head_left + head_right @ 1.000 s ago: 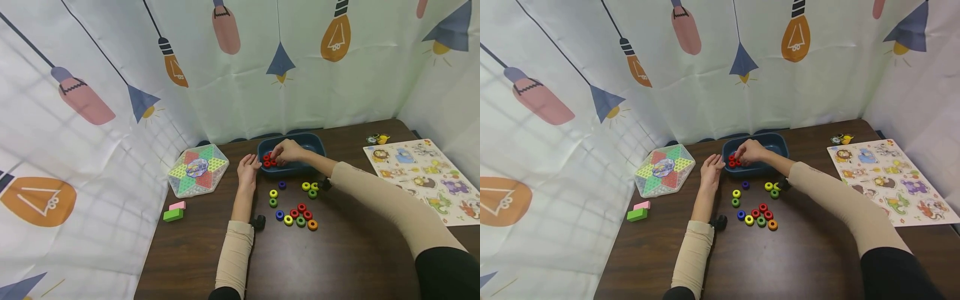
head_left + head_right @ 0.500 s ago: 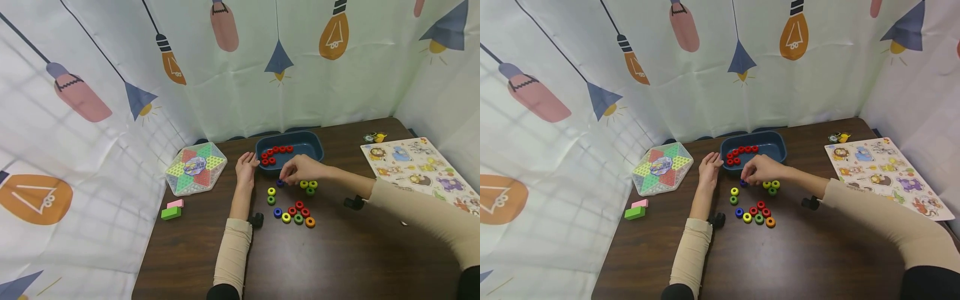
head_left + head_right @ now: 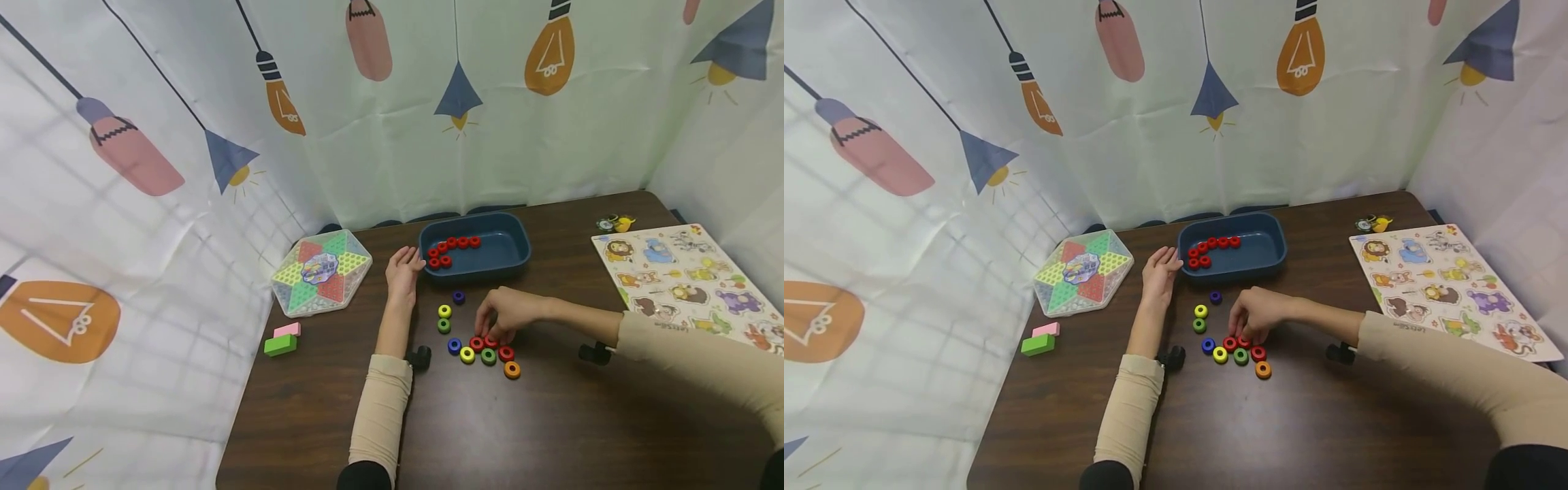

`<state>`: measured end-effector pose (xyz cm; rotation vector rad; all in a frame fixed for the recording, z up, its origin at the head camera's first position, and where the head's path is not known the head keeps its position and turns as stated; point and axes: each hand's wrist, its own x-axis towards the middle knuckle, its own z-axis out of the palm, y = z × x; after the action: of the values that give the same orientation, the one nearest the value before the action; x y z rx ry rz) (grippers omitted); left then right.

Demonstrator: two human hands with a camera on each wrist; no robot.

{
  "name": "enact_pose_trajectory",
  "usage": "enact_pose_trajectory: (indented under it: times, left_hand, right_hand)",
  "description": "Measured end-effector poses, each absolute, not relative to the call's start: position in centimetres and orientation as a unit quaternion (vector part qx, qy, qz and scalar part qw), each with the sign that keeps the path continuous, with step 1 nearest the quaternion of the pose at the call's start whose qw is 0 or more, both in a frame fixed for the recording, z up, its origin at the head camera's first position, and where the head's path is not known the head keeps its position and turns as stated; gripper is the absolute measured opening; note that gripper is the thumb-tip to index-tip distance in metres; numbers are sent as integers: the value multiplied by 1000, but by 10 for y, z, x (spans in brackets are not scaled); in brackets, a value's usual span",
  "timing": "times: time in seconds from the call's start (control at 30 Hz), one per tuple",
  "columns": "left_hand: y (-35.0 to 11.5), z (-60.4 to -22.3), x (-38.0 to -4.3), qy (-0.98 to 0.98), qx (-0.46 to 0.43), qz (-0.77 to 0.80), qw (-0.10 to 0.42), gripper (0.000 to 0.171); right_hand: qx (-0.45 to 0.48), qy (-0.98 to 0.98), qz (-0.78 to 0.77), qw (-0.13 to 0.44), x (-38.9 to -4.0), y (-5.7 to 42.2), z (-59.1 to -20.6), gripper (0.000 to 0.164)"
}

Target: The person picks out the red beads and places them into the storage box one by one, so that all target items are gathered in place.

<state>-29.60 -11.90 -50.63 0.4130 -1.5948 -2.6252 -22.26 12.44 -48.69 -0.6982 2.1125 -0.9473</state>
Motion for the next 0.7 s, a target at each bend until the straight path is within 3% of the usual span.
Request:
enact_pose_trajectory:
  times: [0.3,0.7]
  left_hand:
    - [-120,-504,-295,-516,133,-846,16,65]
    - [-121,-507,-295,-508,138,-850,17,66]
  right_hand:
    - [-288,797,-390,361,-236,120,-471,22]
    - [-245,798,-441,329,-314,116,-416,23]
